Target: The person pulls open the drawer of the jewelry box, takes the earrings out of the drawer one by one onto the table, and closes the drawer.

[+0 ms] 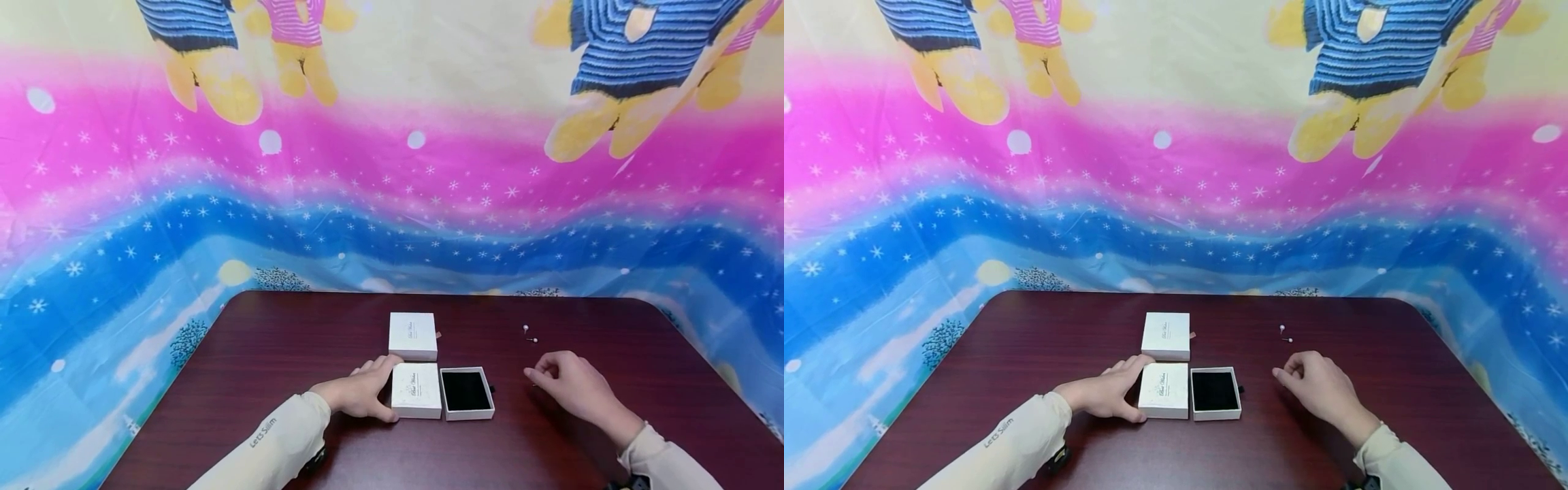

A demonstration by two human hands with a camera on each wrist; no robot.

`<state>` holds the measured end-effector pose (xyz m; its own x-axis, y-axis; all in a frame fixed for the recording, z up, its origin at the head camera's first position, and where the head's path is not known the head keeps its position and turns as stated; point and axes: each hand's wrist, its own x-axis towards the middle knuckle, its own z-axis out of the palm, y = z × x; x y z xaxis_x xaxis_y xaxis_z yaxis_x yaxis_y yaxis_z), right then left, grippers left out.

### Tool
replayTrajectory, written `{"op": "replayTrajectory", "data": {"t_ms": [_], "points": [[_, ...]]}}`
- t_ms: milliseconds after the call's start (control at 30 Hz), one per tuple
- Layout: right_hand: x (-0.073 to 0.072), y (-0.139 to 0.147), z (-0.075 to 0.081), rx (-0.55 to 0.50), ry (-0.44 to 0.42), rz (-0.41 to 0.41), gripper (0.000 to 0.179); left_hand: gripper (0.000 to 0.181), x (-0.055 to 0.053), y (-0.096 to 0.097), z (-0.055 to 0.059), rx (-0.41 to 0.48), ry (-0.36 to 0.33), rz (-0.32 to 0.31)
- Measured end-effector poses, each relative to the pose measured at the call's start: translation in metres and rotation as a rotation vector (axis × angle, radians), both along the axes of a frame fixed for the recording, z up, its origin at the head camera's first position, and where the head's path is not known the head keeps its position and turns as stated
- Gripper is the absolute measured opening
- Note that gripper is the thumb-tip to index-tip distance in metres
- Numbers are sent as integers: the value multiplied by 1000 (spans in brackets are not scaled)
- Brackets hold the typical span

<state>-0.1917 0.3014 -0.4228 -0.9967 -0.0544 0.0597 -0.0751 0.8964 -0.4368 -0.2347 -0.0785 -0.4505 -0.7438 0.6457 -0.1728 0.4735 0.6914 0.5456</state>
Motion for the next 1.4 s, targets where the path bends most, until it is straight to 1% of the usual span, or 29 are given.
{"op": "replayTrajectory", "data": {"t_ms": [400,567,867,1067,1267,1400], "points": [[3,-12,1,8,28,9,19,84,-1,0,-3,0,-2,1],[4,-19,2,7,18,18,18,84,-1,0,-3,1,-6,1],[5,-24,1,6,-5,43,18,85,-3,-1,-5,-6,12,-1],[5,-26,1,1,-18,51,18,85,-3,-1,-3,-2,7,-4],[5,-28,-1,2,-19,52,18,83,-3,-1,0,-2,17,-9],[5,-31,-4,4,-17,56,18,83,-3,-1,-1,-5,17,-8]]}}
